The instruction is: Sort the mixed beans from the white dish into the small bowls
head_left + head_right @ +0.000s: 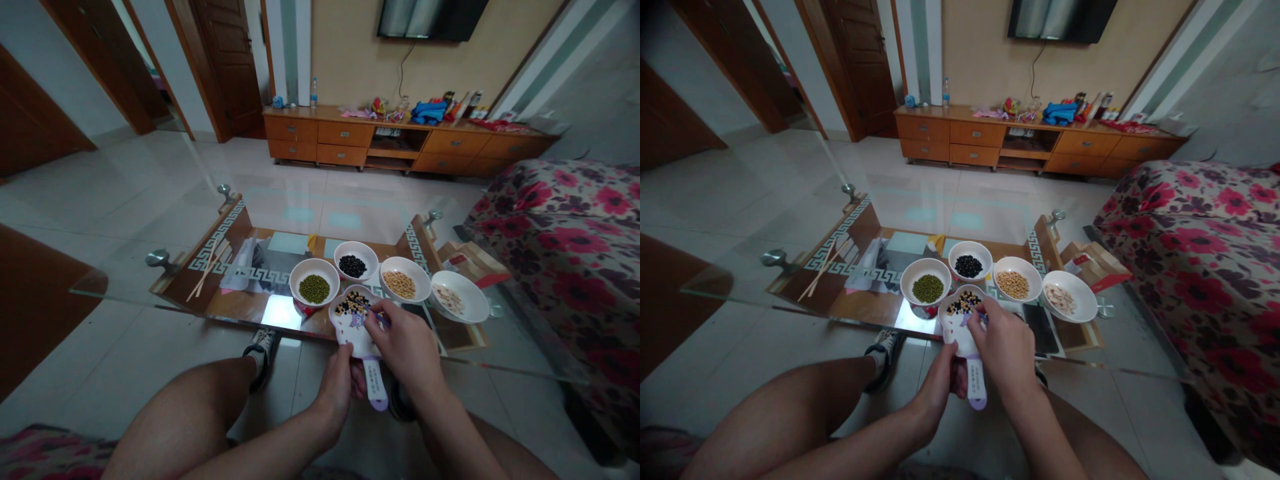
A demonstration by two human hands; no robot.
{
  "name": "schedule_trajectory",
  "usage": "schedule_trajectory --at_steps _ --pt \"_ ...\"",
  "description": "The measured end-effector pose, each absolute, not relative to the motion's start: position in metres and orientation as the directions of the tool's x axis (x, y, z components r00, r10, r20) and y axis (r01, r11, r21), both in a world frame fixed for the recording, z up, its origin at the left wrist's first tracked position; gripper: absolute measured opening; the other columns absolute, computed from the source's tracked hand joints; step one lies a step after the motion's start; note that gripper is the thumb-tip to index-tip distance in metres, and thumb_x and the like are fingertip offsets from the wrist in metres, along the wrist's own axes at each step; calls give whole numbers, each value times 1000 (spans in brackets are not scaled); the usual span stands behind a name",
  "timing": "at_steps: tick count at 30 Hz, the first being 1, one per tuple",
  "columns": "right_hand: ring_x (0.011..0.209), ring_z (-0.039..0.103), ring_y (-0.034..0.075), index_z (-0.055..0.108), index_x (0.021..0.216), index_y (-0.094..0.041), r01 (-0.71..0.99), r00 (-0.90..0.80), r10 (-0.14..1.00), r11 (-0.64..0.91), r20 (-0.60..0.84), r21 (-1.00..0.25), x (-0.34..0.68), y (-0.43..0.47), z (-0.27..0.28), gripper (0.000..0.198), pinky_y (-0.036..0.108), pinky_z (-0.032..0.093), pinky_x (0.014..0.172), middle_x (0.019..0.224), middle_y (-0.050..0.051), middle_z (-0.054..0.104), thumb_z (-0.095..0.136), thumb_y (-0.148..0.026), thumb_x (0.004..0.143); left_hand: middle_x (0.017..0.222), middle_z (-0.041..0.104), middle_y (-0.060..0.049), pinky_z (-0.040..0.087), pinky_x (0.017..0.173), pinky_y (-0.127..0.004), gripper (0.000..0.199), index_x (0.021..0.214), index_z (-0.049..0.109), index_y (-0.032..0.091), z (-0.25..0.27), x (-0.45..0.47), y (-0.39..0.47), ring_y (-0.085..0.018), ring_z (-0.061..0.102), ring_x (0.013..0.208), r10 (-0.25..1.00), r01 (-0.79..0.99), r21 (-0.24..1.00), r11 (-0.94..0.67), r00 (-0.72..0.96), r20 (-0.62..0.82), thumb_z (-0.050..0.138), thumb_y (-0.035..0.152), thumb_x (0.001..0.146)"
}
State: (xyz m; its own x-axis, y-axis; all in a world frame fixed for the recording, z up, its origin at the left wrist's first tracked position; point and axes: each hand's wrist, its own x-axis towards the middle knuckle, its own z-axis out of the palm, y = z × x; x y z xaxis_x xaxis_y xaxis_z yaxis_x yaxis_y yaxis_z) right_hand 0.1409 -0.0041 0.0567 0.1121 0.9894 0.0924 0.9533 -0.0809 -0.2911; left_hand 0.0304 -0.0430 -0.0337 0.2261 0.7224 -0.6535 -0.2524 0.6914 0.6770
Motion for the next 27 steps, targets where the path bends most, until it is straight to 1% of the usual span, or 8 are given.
schedule_trajectory --at_steps 4,6,10,13,18,20,23,27 --pt "69 64 16 67 87 -23 918 67 981 10 180 -397 123 1 55 19 24 35 61 77 2 71 51 -34 87 43 46 -2 31 48 -27 63 50 50 19 -38 33 -42 -12 42 40 722 -248 678 692 223 -655 38 79 67" --pt "72 64 15 67 87 -22 903 37 977 57 210 -425 114 3 54 18 24 36 64 79 3 71 51 -30 87 42 45 -1 29 47 -27 63 48 48 20 -40 34 -41 -11 41 39 721 -240 680 693 216 -658 36 78 70" --pt "77 65 15 67 87 -22 880 11 976 93 217 -466 102 8 55 18 23 38 70 81 2 71 50 -27 88 42 44 -2 25 46 -27 62 49 47 21 -40 35 -40 -12 40 39 724 -234 685 690 211 -657 33 75 74" --pt "81 65 15 67 88 -22 873 4 978 100 211 -478 99 10 57 19 23 40 74 83 3 71 49 -27 88 44 46 -2 26 47 -26 60 51 49 20 -38 34 -40 -12 41 41 734 -242 693 679 213 -645 34 73 77" --pt "76 65 15 67 90 -23 885 26 977 76 212 -459 107 7 56 19 23 39 68 83 2 71 50 -30 89 42 43 -1 27 47 -27 61 48 46 21 -36 34 -41 -12 39 40 728 -219 694 686 216 -651 33 74 77" --pt "74 65 16 68 91 -23 891 48 977 51 206 -451 114 5 55 20 23 38 65 82 2 72 50 -32 88 42 43 -1 28 48 -27 63 47 46 21 -36 33 -42 -12 39 40 726 -218 692 688 225 -650 33 78 72" --pt "70 65 16 67 90 -24 898 92 979 -1 184 -440 128 1 55 22 24 37 62 81 2 73 50 -36 88 45 46 -1 31 50 -27 66 51 50 20 -34 31 -43 -12 42 42 725 -241 683 689 219 -653 37 83 65" --pt "65 64 16 68 86 -25 929 181 976 -129 121 -348 151 -1 58 21 24 33 56 74 1 71 52 -40 85 46 48 -2 32 52 -28 68 53 53 19 -30 29 -44 -13 44 44 723 -237 684 690 227 -652 38 84 65"
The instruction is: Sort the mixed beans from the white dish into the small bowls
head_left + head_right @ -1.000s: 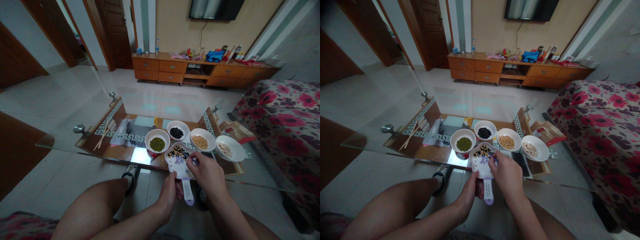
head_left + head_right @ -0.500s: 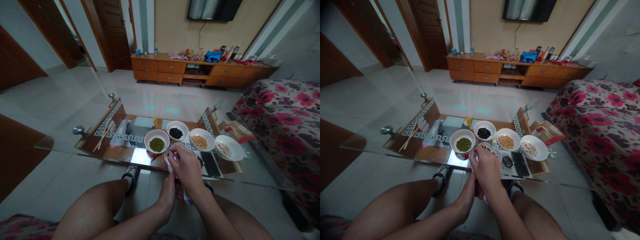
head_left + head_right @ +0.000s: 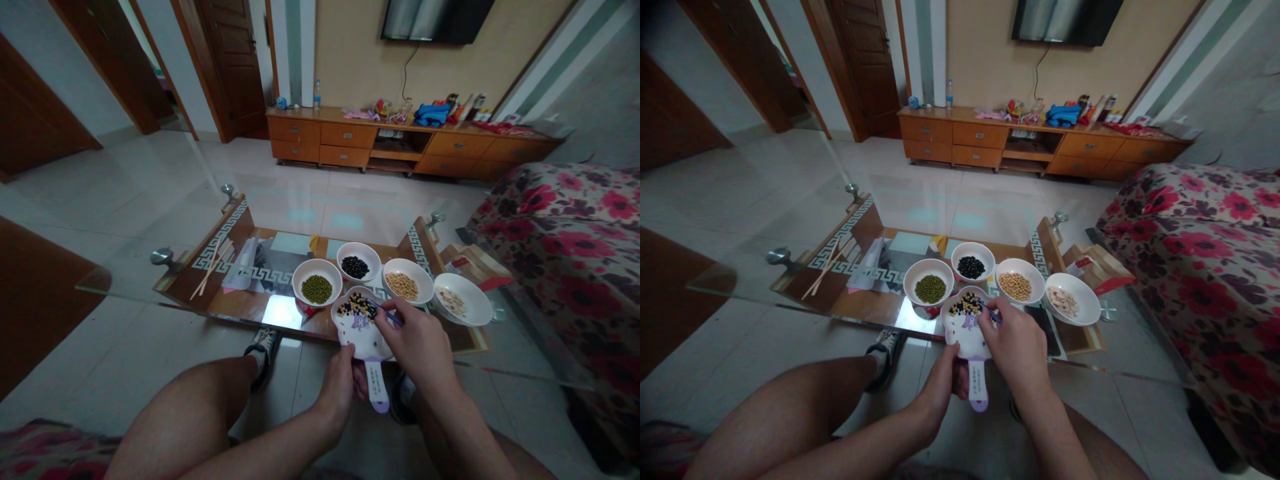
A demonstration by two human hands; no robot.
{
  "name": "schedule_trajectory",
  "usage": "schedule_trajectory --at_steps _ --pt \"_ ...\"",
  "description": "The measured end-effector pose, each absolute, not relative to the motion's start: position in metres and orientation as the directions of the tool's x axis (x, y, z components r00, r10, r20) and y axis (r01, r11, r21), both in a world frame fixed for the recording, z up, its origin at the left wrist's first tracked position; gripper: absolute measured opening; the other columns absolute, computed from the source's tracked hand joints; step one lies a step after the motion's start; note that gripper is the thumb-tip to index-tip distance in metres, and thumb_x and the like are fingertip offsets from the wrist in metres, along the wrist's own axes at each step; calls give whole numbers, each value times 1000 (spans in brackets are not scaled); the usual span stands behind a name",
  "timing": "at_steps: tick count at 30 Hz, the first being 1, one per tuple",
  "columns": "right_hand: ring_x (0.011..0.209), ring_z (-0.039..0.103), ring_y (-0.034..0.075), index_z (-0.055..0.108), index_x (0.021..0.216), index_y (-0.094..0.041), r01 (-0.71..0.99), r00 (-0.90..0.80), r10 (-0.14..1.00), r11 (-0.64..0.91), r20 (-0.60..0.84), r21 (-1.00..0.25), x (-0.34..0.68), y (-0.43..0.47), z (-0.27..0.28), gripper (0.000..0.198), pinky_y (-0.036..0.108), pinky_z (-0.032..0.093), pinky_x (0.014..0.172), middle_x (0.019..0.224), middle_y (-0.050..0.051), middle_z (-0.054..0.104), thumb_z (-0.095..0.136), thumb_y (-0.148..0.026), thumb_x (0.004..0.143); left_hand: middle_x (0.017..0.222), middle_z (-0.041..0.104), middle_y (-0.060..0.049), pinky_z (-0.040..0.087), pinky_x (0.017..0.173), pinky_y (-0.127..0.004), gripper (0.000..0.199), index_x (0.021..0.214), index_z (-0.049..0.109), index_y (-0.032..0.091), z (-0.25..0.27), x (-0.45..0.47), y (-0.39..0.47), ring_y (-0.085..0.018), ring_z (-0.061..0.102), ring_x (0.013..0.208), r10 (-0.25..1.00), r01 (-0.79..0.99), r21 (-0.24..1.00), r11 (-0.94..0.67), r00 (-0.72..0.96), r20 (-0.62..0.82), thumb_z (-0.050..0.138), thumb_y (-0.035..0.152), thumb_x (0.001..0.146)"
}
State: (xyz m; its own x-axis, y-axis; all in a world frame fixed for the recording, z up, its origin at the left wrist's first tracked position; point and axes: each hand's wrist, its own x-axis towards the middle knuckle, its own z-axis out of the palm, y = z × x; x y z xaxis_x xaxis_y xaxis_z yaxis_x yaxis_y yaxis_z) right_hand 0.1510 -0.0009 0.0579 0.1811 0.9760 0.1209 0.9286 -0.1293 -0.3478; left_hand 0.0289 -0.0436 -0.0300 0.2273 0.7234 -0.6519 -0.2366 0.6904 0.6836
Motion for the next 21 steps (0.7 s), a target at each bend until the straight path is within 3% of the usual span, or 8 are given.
schedule_trajectory --at_steps 12,21 --pt "68 63 18 68 82 -25 977 146 980 -164 -137 -134 177 -4 65 19 25 28 54 75 3 69 55 -39 80 47 49 -2 32 51 -28 67 54 53 19 -33 29 -44 -13 44 44 724 -243 682 690 227 -652 39 83 66" --pt "71 64 19 67 84 -26 986 119 968 -140 -220 -86 175 -5 64 17 26 26 54 79 3 70 54 -37 81 45 49 -2 31 51 -27 66 52 52 19 -32 30 -43 -12 43 43 704 -220 669 710 226 -673 39 83 63"
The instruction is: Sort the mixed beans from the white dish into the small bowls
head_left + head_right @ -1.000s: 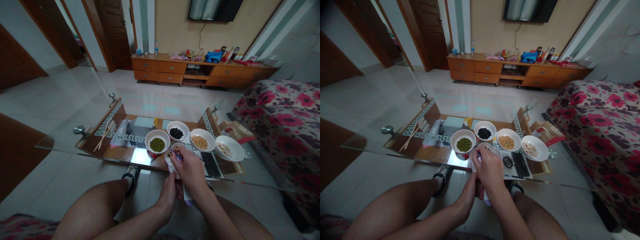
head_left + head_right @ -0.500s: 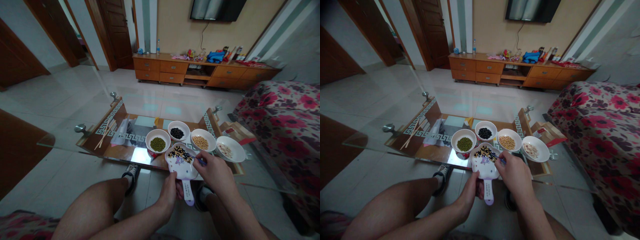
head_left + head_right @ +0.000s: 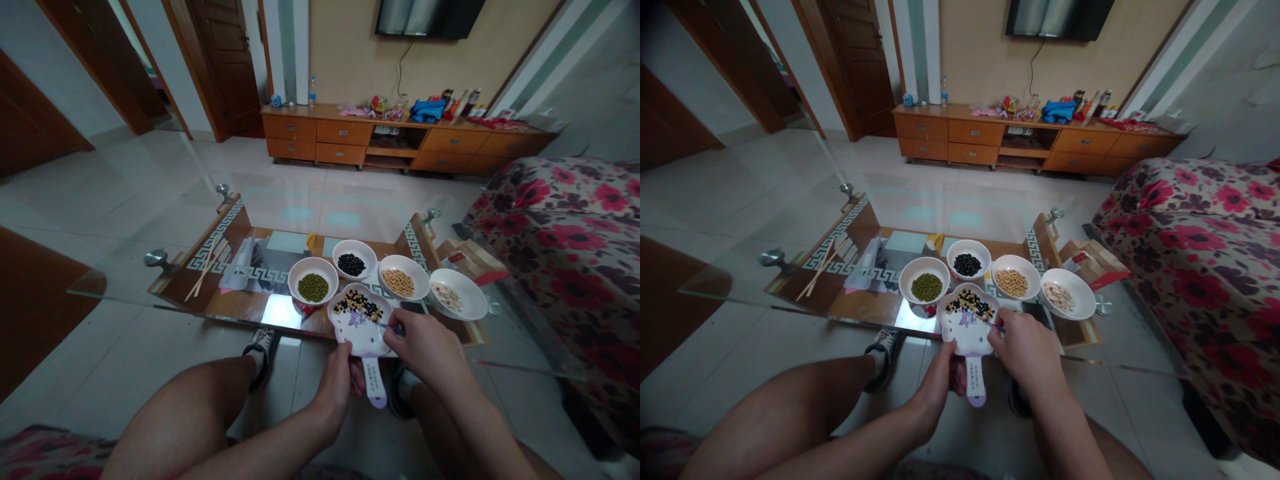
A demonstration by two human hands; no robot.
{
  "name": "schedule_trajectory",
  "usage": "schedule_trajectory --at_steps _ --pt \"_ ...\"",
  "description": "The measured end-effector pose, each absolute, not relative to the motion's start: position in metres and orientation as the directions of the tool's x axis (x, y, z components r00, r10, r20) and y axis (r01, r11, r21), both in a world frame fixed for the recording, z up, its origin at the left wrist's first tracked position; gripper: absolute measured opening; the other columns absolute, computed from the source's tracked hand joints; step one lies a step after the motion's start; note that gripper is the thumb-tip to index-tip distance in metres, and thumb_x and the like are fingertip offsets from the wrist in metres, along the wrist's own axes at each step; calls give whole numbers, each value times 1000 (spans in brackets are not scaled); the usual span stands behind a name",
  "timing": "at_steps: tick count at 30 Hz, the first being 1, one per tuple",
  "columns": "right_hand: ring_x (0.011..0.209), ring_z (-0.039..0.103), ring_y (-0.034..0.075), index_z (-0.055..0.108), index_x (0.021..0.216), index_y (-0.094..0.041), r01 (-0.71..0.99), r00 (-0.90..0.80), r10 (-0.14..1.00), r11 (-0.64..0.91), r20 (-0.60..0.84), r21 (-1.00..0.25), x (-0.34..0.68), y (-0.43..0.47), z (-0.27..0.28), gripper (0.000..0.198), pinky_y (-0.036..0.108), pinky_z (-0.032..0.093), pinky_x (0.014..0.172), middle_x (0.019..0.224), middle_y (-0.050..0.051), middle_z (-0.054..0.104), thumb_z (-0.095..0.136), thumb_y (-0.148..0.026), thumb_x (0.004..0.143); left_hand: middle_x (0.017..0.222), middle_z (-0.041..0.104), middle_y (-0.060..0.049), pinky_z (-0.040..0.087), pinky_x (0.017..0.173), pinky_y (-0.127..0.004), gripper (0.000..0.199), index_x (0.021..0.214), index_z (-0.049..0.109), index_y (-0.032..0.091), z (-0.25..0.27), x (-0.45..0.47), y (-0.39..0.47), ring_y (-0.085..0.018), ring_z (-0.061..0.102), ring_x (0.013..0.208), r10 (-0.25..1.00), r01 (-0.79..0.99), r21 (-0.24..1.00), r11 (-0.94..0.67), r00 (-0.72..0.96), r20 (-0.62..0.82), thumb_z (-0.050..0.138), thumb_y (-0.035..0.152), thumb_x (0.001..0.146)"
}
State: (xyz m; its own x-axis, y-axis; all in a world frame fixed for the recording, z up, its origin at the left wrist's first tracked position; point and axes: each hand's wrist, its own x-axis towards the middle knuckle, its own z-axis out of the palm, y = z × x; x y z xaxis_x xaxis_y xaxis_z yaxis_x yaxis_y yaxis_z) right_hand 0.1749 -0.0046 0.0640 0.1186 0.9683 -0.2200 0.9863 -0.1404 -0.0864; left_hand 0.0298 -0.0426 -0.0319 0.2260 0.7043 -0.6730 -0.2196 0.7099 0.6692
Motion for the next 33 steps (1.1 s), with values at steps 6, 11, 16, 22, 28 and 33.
schedule_trajectory --at_steps 6,11,16,22,28,33 --pt "73 65 18 67 87 -26 986 126 967 -146 -221 -76 173 -3 61 18 25 26 55 81 3 70 53 -36 83 44 49 -2 31 51 -28 65 54 52 19 -31 29 -43 -12 43 42 713 -220 678 701 225 -664 39 82 63" --pt "73 65 19 67 87 -26 986 132 962 -152 -240 -70 172 -2 60 18 26 26 54 82 4 71 53 -37 82 43 47 -1 30 49 -27 65 53 53 19 -34 31 -42 -11 42 40 705 -225 668 710 219 -675 39 81 61" --pt "73 65 19 67 86 -26 986 130 966 -150 -225 -74 171 -2 60 18 26 27 55 81 4 70 53 -37 82 43 48 -2 31 49 -27 66 51 52 19 -33 31 -42 -11 42 40 702 -220 667 712 225 -676 38 82 61" --pt "71 63 18 68 86 -26 986 133 968 -151 -213 -72 172 -2 58 18 27 26 54 79 3 70 54 -37 81 43 48 -2 31 49 -27 66 52 53 18 -35 31 -43 -12 43 40 713 -217 679 701 218 -666 38 82 63" --pt "70 63 18 68 85 -26 987 126 972 -143 -199 -75 172 -3 57 17 27 25 54 79 3 70 54 -36 81 44 49 -2 31 50 -27 65 50 52 18 -34 31 -43 -12 43 41 712 -226 676 702 225 -665 39 81 64" --pt "69 63 17 68 84 -25 987 112 977 -131 -179 -98 173 -3 58 18 26 25 54 78 3 70 54 -36 82 43 48 -2 30 49 -27 66 53 53 19 -32 29 -43 -11 42 41 720 -233 681 694 224 -656 40 83 61"
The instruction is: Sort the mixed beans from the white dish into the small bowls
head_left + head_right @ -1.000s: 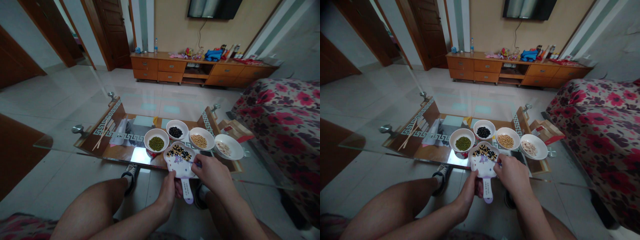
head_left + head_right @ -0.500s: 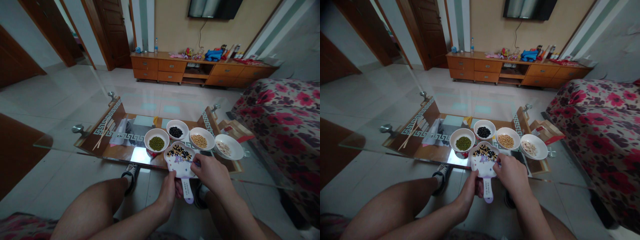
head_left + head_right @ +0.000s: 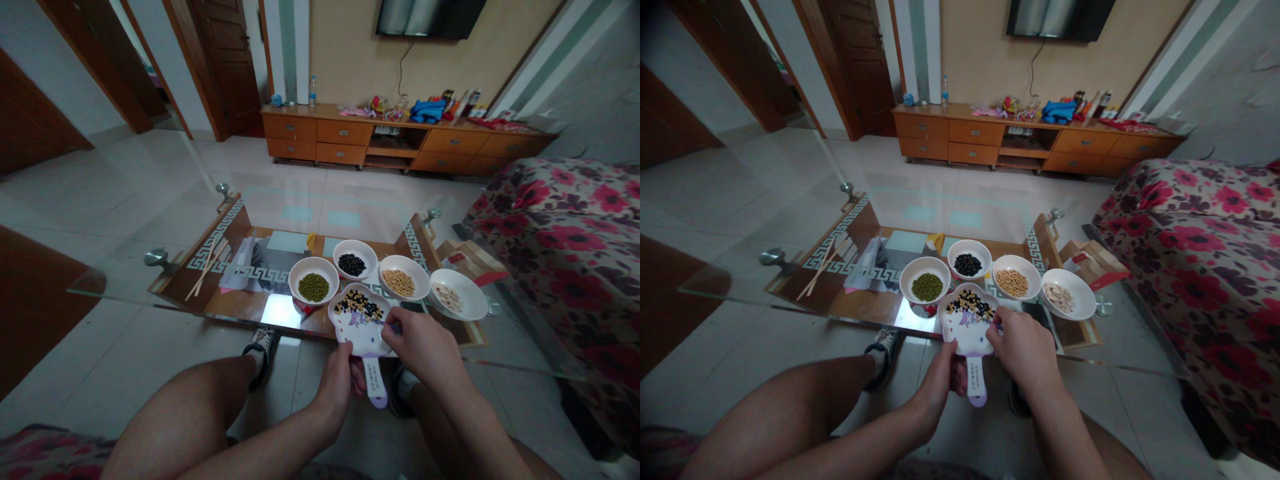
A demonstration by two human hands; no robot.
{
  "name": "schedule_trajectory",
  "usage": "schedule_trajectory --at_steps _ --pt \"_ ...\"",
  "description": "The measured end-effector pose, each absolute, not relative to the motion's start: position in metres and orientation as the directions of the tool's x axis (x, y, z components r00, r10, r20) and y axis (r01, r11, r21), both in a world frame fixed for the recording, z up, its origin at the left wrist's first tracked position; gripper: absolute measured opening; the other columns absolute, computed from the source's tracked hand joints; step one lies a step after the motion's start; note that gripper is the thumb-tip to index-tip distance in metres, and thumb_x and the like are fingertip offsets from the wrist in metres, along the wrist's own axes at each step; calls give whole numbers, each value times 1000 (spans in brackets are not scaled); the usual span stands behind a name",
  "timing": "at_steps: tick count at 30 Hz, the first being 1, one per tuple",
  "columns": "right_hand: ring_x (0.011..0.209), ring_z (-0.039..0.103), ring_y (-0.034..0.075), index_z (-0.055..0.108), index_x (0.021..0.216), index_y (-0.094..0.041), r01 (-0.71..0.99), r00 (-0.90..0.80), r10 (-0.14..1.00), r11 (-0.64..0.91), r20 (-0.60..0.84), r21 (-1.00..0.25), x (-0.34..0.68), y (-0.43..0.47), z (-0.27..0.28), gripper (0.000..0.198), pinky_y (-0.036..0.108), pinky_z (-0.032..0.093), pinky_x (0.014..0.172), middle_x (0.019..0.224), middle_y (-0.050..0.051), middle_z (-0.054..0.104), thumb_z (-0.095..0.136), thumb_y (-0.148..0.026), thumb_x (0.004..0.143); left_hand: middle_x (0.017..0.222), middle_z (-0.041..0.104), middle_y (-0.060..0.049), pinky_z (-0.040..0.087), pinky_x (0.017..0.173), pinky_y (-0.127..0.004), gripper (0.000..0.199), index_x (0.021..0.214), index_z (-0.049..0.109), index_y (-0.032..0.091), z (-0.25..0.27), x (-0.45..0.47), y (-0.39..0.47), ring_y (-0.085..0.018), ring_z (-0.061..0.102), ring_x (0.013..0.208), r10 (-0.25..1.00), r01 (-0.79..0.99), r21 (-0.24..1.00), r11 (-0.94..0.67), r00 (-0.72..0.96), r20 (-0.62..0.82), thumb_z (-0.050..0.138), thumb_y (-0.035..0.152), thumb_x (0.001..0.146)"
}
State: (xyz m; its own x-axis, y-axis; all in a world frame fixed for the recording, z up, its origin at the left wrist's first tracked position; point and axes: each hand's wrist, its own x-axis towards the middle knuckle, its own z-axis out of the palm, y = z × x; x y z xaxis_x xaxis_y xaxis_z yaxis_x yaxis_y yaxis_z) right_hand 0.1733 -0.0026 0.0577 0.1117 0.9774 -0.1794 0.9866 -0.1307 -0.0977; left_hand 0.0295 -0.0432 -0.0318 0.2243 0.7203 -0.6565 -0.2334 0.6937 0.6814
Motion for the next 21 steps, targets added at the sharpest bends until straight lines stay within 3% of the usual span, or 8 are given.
schedule_trajectory --at_steps 5,11,17,21 --pt "69 64 18 67 83 -26 982 118 987 -132 -109 -136 170 -2 60 18 25 27 54 77 2 71 53 -38 83 43 49 -2 30 49 -27 67 52 52 19 -31 30 -43 -12 42 41 716 -224 680 698 228 -660 38 84 61" --pt "70 65 17 67 84 -26 956 114 993 -98 42 -276 151 3 61 17 24 30 56 75 1 71 53 -37 84 45 49 -2 31 49 -27 65 55 54 18 -33 30 -43 -12 43 42 729 -232 691 685 218 -649 40 81 64" --pt "71 64 16 67 83 -25 915 65 980 17 190 -402 118 13 56 15 24 32 59 77 0 72 55 -33 84 43 46 -2 30 48 -27 61 51 49 20 -36 31 -42 -12 42 40 724 -228 687 690 228 -651 36 76 70" --pt "72 64 15 67 84 -23 889 12 981 78 194 -451 98 21 54 15 24 33 63 78 1 72 53 -30 85 43 45 -2 27 46 -26 62 51 50 20 -38 33 -40 -12 41 40 720 -219 686 694 222 -658 32 73 76"
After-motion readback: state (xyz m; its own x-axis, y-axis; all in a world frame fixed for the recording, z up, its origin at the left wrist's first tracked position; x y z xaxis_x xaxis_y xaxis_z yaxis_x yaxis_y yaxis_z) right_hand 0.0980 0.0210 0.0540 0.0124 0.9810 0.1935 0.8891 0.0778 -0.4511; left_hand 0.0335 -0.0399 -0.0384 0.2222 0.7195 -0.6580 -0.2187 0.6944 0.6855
